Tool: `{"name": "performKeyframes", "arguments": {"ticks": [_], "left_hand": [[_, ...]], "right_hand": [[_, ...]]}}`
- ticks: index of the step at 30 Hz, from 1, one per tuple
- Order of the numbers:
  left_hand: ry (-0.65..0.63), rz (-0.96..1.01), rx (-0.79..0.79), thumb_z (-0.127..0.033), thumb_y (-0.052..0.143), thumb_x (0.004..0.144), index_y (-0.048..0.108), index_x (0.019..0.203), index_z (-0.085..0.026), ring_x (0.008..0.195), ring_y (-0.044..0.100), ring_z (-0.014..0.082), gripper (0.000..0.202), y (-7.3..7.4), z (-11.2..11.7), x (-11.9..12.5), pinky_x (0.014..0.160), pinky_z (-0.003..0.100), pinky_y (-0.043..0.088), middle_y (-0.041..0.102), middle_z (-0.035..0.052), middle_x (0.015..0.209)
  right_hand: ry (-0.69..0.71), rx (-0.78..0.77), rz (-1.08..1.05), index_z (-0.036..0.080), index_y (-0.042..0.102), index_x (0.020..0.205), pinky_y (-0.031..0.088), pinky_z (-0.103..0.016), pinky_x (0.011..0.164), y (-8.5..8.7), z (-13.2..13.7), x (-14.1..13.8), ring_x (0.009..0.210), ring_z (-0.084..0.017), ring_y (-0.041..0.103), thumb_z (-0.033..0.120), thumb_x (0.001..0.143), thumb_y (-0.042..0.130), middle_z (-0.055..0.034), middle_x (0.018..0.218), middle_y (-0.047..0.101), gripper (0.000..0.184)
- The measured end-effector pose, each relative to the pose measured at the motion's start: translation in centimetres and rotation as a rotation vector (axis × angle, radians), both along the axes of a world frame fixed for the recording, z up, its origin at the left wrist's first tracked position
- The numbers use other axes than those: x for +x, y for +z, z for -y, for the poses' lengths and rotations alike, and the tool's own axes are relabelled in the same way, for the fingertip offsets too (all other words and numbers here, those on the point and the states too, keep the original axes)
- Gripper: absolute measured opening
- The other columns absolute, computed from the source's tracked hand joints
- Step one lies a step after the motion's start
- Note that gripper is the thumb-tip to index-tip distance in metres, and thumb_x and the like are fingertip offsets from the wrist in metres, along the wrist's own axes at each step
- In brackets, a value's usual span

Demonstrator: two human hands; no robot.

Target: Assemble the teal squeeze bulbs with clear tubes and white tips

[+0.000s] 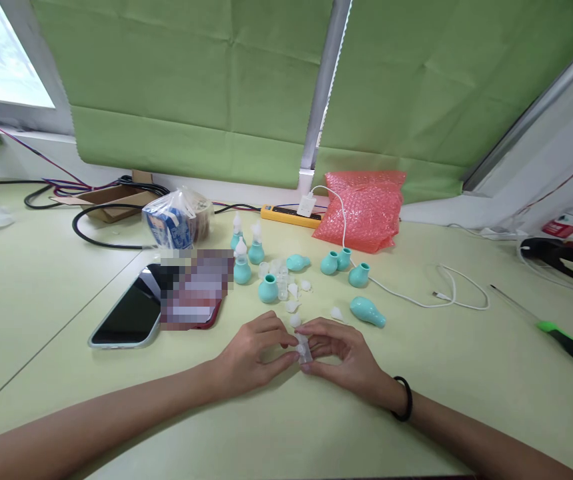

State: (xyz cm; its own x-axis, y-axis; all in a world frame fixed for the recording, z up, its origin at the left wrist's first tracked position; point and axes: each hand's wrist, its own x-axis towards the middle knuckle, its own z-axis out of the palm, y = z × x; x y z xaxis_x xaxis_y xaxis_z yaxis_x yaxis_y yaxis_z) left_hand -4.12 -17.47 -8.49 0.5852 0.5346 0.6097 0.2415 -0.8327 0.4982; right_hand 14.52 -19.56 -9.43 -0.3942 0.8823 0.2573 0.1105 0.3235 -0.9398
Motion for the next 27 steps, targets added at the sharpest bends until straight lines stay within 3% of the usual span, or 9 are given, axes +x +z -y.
{"name": "performKeyframes", "arguments": {"ticks": [4, 17, 27], "left_hand": [[0.020, -0.026, 0.087, -0.015, 0.052, 0.076, 0.061, 0.080, -0.011, 0.064, 0.048, 0.0144, 0.011, 0.07, 0.17, -0.03, 0.056, 0.026, 0.042, 0.059, 0.0076, 0.068], [0.209, -0.275, 0.606, -0.010, 0.050, 0.072, 0.056, 0.083, -0.012, 0.063, 0.049, 0.0165, 0.013, 0.00, 0.88, -0.01, 0.059, 0.034, 0.033, 0.059, 0.0050, 0.068], [0.276, -0.283, 0.623, -0.010, 0.049, 0.072, 0.056, 0.082, -0.014, 0.062, 0.050, 0.0167, 0.013, 0.19, 1.02, 0.08, 0.061, 0.037, 0.028, 0.060, 0.0030, 0.067]], "right_hand": [[0.012, 0.010, 0.008, 0.022, 0.060, 0.097, 0.055, -0.027, 0.068, 0.07, 0.05, -0.01, 0.078, -0.014, 0.059, 0.014, 0.063, 0.066, -0.0030, 0.094, 0.055, 0.035], [-0.018, -0.030, 0.047, 0.021, 0.061, 0.093, 0.054, -0.023, 0.066, 0.66, 0.36, -0.31, 0.074, -0.012, 0.058, 0.017, 0.065, 0.064, -0.0024, 0.089, 0.059, 0.028], [-0.029, -0.034, 0.022, 0.020, 0.063, 0.087, 0.054, -0.023, 0.065, 0.61, 0.34, -0.34, 0.075, -0.012, 0.059, 0.015, 0.063, 0.065, -0.0028, 0.089, 0.060, 0.024]]}}
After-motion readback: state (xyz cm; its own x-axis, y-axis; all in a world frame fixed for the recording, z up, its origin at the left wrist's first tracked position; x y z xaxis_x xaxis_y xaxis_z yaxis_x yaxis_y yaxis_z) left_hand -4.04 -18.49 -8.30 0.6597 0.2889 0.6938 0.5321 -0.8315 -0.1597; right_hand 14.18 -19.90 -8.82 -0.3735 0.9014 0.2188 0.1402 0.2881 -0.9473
